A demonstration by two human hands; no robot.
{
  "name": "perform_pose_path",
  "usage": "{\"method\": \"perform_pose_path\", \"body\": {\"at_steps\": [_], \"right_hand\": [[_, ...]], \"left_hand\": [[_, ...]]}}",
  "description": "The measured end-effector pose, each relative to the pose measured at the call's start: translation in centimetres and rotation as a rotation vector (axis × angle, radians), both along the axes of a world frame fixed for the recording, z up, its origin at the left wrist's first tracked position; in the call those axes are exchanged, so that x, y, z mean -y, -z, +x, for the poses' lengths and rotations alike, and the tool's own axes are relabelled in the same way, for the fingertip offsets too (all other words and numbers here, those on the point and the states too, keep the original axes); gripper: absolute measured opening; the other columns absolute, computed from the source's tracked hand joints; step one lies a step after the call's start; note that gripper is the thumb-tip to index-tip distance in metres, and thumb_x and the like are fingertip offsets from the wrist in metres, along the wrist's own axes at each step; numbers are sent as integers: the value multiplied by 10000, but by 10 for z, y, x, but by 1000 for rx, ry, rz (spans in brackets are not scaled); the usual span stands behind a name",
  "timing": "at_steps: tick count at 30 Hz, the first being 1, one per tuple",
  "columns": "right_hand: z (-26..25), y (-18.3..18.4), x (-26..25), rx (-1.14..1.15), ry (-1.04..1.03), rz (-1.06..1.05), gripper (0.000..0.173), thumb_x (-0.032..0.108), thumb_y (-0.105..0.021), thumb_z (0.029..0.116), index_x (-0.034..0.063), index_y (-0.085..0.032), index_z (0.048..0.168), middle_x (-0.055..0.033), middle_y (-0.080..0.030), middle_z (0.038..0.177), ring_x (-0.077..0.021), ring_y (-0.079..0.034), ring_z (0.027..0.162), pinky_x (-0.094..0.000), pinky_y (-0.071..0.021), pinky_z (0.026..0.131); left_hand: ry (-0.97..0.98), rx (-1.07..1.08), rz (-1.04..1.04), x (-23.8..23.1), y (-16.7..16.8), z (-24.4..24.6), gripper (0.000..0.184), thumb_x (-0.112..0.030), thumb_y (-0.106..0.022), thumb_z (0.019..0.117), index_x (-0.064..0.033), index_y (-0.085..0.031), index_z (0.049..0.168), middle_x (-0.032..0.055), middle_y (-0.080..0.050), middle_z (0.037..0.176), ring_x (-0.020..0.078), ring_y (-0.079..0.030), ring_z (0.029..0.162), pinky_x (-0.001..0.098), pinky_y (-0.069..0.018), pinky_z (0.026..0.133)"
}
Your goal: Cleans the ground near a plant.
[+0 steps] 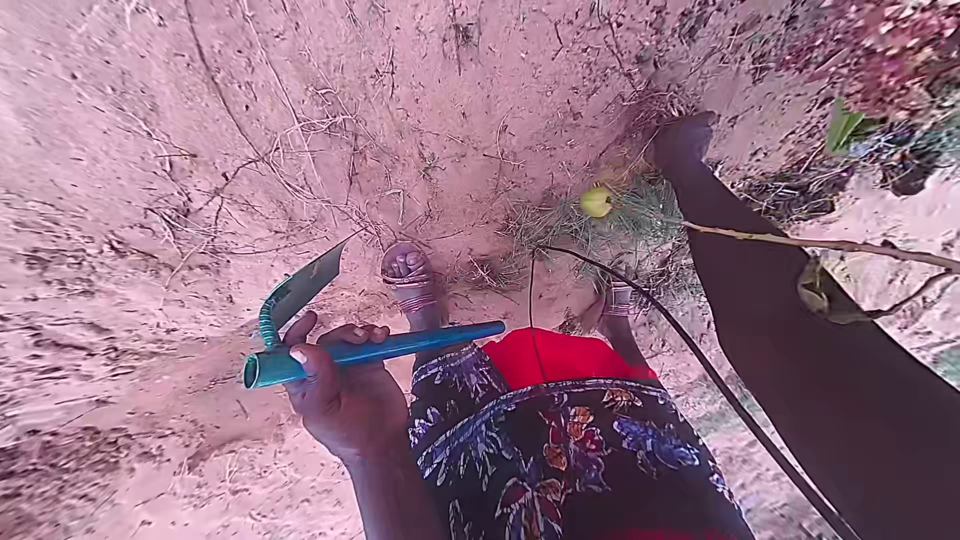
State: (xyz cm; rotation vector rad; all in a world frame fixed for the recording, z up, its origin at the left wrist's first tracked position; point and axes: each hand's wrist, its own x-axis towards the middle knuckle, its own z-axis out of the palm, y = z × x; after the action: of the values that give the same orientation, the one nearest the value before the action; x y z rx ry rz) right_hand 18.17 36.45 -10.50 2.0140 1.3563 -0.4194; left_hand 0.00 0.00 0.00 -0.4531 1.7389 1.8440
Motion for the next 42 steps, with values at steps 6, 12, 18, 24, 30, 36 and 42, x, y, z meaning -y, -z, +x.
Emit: {"method": "perform_pose_path", "body": {"at_steps": [6,12,18,24,30,36,42], "right_hand": [[0,-12,-7,-39,46,-78,408,-34,-457,1047,-202,-404,1416,-379,-391,1526,-456,-383,1458,-526,-299,1185],[24,-9,-3,-237,177,-25,403,6,-465,1053,-165,-415,1415,-341,-443,1466,-389,-483,1325,-507,-378,1103],[57,8,81,-673,-95,60,432,137,-642,998,-116,-545,1334,-301,-617,1290,-344,-607,1225,-473,-452,1084],[-26,-13,139,-381,-482,-358,604,51,-633,936,180,-497,1510,-275,-696,1169,-510,-672,1065,-691,-515,812],[36,11,74,-310,-406,104,446,38,-623,937,-40,-553,1371,-353,-624,1269,-536,-614,1194,-693,-469,972],[69,46,69,-341,-114,72,586,114,-556,1042,-120,-320,1525,-387,-467,1467,-497,-472,1388,-578,-378,1141],[64,72,57,-59,98,9,688,242,-477,1080,-42,-129,1600,-325,-448,1513,-444,-483,1401,-631,-397,1113]], "left_hand": [[-7,10,-5,-6,-1,2,342,-218,-201,1105,-141,-523,1189,-12,-691,696,152,-698,612,323,-624,618],[-11,7,8,-2,-2,-1,330,-219,-223,1106,-131,-528,1197,-4,-689,699,158,-697,614,328,-624,620],[-17,10,-14,-1,-3,-3,328,-220,-209,1108,-127,-513,1187,-14,-674,691,150,-689,603,323,-622,613],[-45,10,9,2,-6,-12,338,-222,-202,1104,-134,-519,1184,-10,-673,671,152,-688,594,333,-622,609],[-60,8,-15,10,-4,-14,332,-215,-199,1103,-120,-504,1194,-7,-669,680,155,-686,593,329,-622,612],[-55,26,-26,7,-6,-11,339,-224,-198,1103,-126,-511,1192,-10,-660,663,148,-682,589,320,-617,600],[-28,28,-20,2,-7,-9,346,-233,-199,1103,-130,-521,1177,-9,-664,664,159,-686,598,332,-617,608]]}}
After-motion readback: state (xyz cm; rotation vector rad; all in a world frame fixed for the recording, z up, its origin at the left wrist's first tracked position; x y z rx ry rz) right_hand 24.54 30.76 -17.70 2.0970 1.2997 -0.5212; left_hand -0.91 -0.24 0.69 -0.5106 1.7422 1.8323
